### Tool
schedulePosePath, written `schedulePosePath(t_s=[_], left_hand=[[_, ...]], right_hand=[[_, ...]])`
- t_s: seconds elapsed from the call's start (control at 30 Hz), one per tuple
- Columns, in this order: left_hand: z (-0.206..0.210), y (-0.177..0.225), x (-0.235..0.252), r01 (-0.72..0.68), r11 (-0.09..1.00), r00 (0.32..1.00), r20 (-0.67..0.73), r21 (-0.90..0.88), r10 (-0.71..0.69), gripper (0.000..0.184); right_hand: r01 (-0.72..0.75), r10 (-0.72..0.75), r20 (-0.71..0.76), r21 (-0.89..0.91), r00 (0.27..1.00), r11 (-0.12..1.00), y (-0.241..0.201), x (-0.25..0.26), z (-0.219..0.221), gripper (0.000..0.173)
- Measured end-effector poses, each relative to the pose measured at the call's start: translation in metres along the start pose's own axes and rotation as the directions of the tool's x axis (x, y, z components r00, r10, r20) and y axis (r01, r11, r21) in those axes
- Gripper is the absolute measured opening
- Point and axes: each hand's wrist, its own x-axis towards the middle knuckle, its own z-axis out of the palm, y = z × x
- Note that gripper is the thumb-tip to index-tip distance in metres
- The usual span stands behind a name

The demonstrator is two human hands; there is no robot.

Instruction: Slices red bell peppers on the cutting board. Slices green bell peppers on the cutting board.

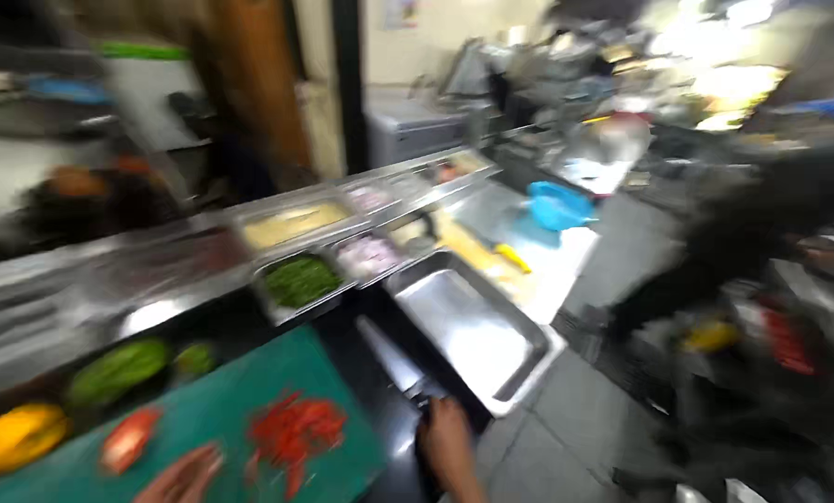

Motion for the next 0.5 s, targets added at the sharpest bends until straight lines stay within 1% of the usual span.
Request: schedulePosePath(t_s=[0.03,0.07,0.1,0.13,0.2,0.27,0.33,0.4,0.5], left_hand=[[0.000,-0.027,-0.006,0.001,0.998,0.997,-0.081,-0.059,-0.005,0.036],[0.001,-0.038,-0.011,0.067,0.992,0.980,-0.180,-0.103,-0.085,0.031],[0.000,-0.041,-0.013,0.153,0.978,0.953,-0.241,-0.142,-0.184,0.027],[-0.003,-0.046,-0.016,0.214,0.961,0.926,-0.278,-0.174,-0.257,0.024],[-0.010,-0.055,-0.019,0.258,0.944,0.893,-0.322,-0.207,-0.315,0.022],[-0.016,-0.060,-0.017,0.274,0.941,0.860,-0.387,-0.199,-0.333,0.026],[-0.022,-0.067,-0.009,0.293,0.941,0.805,-0.487,-0.168,-0.338,0.035],[-0.031,-0.074,0.005,0.327,0.933,0.764,-0.540,-0.148,-0.353,0.045],[-0.041,-0.072,0.031,0.343,0.936,0.757,-0.566,-0.080,-0.326,0.061]], right_hand=[[0.049,-0.049,0.013,-0.007,0.999,0.999,0.003,0.003,0.002,0.043],[0.102,-0.102,0.025,0.008,0.994,0.995,0.004,0.008,0.003,0.043],[0.152,-0.153,0.028,0.029,0.988,0.988,0.007,0.013,0.005,0.043],[0.192,-0.193,0.031,0.043,0.981,0.980,0.009,0.017,0.007,0.043],[0.245,-0.247,0.047,0.052,0.968,0.968,0.014,0.021,0.008,0.043],[0.236,-0.237,0.080,0.027,0.968,0.971,0.008,0.020,0.004,0.044],[0.199,-0.196,0.097,-0.021,0.976,0.980,-0.004,0.018,0.005,0.044],[0.174,-0.169,0.113,-0.035,0.979,0.984,-0.014,0.014,0.006,0.046],[0.126,-0.109,0.168,-0.091,0.980,0.988,-0.026,0.005,0.002,0.047]])
